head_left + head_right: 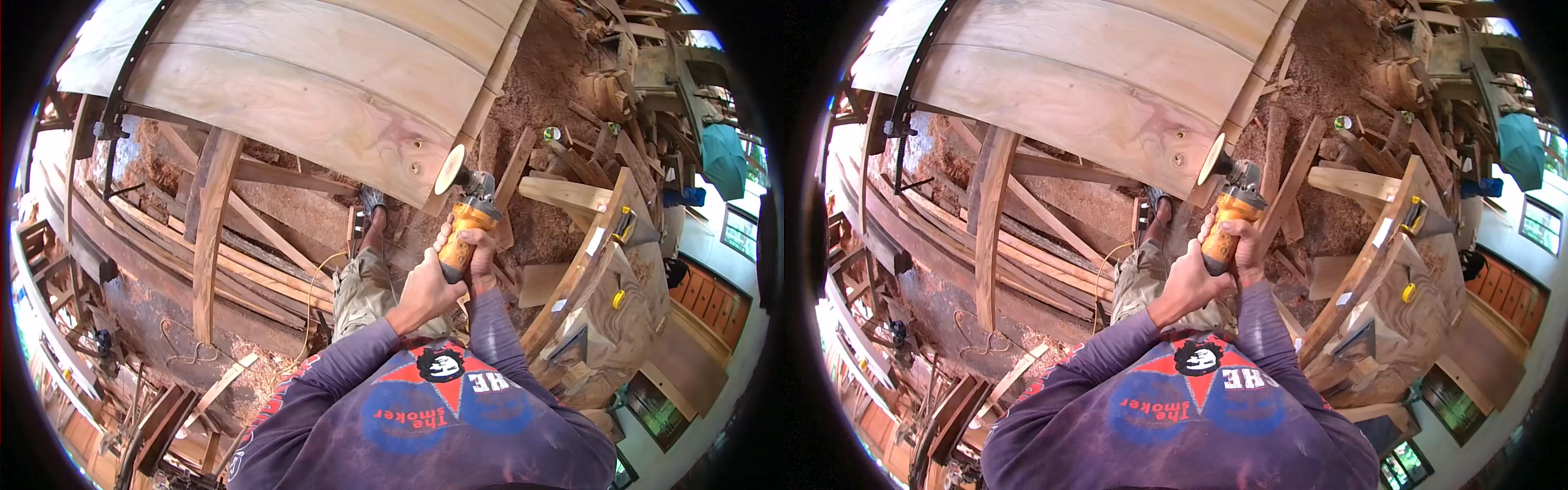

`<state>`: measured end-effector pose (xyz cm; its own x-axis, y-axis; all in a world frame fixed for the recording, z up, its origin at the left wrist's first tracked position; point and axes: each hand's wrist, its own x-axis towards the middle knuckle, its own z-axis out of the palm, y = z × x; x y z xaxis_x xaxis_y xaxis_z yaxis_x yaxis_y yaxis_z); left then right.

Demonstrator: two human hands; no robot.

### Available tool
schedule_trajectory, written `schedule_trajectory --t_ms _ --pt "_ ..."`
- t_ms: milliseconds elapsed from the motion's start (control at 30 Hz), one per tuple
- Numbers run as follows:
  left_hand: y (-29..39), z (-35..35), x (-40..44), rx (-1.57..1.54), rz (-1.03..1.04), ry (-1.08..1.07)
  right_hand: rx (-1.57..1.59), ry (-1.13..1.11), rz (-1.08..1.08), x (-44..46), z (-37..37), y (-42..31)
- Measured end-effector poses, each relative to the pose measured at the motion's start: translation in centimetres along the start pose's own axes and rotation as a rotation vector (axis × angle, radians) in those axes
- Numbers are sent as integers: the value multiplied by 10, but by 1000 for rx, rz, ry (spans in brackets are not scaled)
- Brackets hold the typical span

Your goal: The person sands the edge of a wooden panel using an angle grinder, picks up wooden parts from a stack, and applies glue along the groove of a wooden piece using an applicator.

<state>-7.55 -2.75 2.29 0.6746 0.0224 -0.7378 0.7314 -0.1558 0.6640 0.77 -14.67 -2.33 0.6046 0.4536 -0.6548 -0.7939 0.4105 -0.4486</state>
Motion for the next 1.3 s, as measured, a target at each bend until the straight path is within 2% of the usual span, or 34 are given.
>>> schedule_trajectory --t_ms 167,233,267,300,367,400,433,500,567,800,1100,1200,1233,1300 --pt "-26 -2 14 -150 57 -13 -217 128 -38 -6 37 -7" --pt "-36 0 19 -654 202 -163 -698 185 -177 -8 53 -7" --pt "-38 2 17 -723 220 -156 -748 173 -194 -11 64 -9" --pt "-34 0 12 -719 222 -162 -745 178 -200 -13 62 -9" --pt "-26 -6 1 -433 127 -67 -529 74 -153 -20 56 -9" --pt "-19 -6 -5 -192 199 60 -362 82 -133 -21 50 -8" --pt "-4 -10 -11 -58 128 6 -231 64 -100 -20 42 -10" --pt "12 -1 -11 33 95 29 -20 28 -49 -19 34 -18" --pt "19 2 -7 27 80 3 0 -6 -34 -4 11 -18" --pt "17 1 4 10 88 13 81 -34 12 10 -2 -15" --pt "7 -7 14 -16 75 11 -16 48 -6 6 27 -20" --pt "-10 -8 22 -276 123 -8 -381 136 -131 2 49 -24" --pt "-18 -2 26 -456 137 -44 -483 165 -89 4 52 -22" --pt "-23 6 24 -692 249 -55 -692 158 -188 -1 67 -25"
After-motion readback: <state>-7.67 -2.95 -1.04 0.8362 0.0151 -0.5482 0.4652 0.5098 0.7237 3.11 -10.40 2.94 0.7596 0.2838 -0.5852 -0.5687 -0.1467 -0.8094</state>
